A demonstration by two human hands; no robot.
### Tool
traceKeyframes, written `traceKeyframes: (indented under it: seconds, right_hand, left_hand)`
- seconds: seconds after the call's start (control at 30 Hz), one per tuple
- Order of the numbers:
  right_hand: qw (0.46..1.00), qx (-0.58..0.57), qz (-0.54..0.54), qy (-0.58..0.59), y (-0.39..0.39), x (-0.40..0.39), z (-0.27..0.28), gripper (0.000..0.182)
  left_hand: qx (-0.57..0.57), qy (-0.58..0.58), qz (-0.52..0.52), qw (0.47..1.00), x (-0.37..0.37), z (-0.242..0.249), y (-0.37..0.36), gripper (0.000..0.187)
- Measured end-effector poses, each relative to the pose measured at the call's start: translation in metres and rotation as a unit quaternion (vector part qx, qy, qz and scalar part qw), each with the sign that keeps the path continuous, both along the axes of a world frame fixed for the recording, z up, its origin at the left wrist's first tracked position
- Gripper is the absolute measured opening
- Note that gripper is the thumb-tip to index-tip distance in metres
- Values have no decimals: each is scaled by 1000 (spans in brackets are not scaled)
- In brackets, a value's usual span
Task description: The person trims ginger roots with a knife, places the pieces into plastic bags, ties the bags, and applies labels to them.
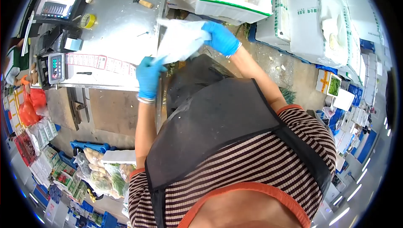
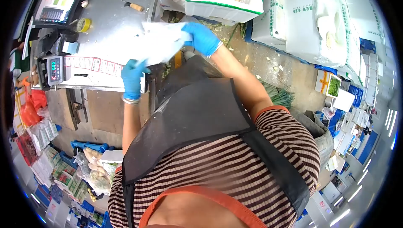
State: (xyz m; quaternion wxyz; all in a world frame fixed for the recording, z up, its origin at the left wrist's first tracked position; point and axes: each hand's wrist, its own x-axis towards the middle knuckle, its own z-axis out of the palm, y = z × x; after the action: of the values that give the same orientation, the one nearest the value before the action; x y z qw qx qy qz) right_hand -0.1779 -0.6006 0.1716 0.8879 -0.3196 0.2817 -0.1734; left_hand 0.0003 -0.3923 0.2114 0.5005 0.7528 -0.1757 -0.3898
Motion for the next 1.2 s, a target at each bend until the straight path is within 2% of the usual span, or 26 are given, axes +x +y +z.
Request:
traceKeyframes:
  seconds: [0.07,0.13,0.17,0.2,0.23,0.27,0.3,0.33,0.37,0.4,0.43,0.47,0.53,0.6,0.63,0.67,0.7,0.73,0.8,0.87,0.9,1.0,1.07,1.1,1.2]
  right_hand:
    - [994,-94,2,-49,-13,-3,-9,33]
    - [974,-224,-35,20,-12,7,8,28]
    - [955,-288,-47,49,-13,18,17,26]
    - [989,-89,-116,12,-38,28,14,17]
    - [950,-274,-88,122,-51,26,29,22]
    - [740,-634,-38,221,-105,20,-10,20]
    - [368,-850,-125,355,-158,14,-49,18]
    - [618,-659,-214,372,-160,21,-19,20]
    - [507,-745,-199,386,-182,10,-28,19]
    - [485,-765,-190,379,-238,-23,-81,38]
    - [503,-736,-161,424,-218,-25,-73,48]
    - [451,-720,-64,523,-239,-46,-108,36]
    - [446,-690,-22,570,-237,-59,-138,33]
    - [459,-688,13,561,-231,-61,-143,33]
    - [464,-686,33,559,-228,-66,-143,33]
    - [468,-697,57,541,-229,-72,-143,32]
    - [470,-709,78,520,-235,-73,-144,32]
    - [471,-721,99,499,-243,-75,-144,31]
    - [473,-759,114,432,-262,-82,-154,29]
    - [486,-763,115,410,-278,-89,-162,30]
    - [478,-772,102,407,-278,-89,-161,27]
    - [469,-777,21,418,-237,-67,-117,19]
    - [462,-790,17,402,-238,-65,-123,23]
    - [458,-796,13,394,-237,-66,-127,23]
    - [470,-783,-3,407,-233,-67,-126,26]
  left_hand:
    - [-38,-69,115,990,44,-48,23,21]
    - [-99,-6,214,972,59,-64,16,17]
    - [-78,-11,193,978,61,-69,9,16]
    - [-55,-17,175,983,61,-67,5,18]
    - [-108,7,124,986,50,-41,-7,24]
    - [-161,29,74,984,40,-23,-17,32]
    - [-164,-9,-3,986,42,-37,-16,41]
    - [-165,-45,-83,982,46,-54,-17,51]
    - [-134,-149,-113,973,43,-66,-20,55]
    - [-99,-251,-144,952,38,-78,-26,59]
    - [-63,-304,-168,936,39,-95,-35,63]
    - [-26,-355,-193,914,40,-115,-45,67]
    - [23,-482,-186,856,35,-151,-62,68]
    - [87,-578,-191,789,30,-170,-75,68]
    - [106,-600,-198,768,26,-166,-80,62]
    - [124,-622,-206,746,26,-155,-91,55]
    - [204,-504,-250,801,30,-144,-101,77]
    - [175,-534,-229,794,35,-161,-102,73]
    - [211,-557,-240,767,37,-170,-112,62]
    - [162,-568,-218,777,40,-172,-121,52]
    - [172,-571,-186,781,35,-175,-123,48]
    - [180,-592,-220,754,45,-194,-117,56]
    - [162,-601,-208,754,55,-206,-115,46]
    - [96,-622,-181,756,56,-213,-115,44]
    - [139,-609,-207,753,61,-216,-113,44]
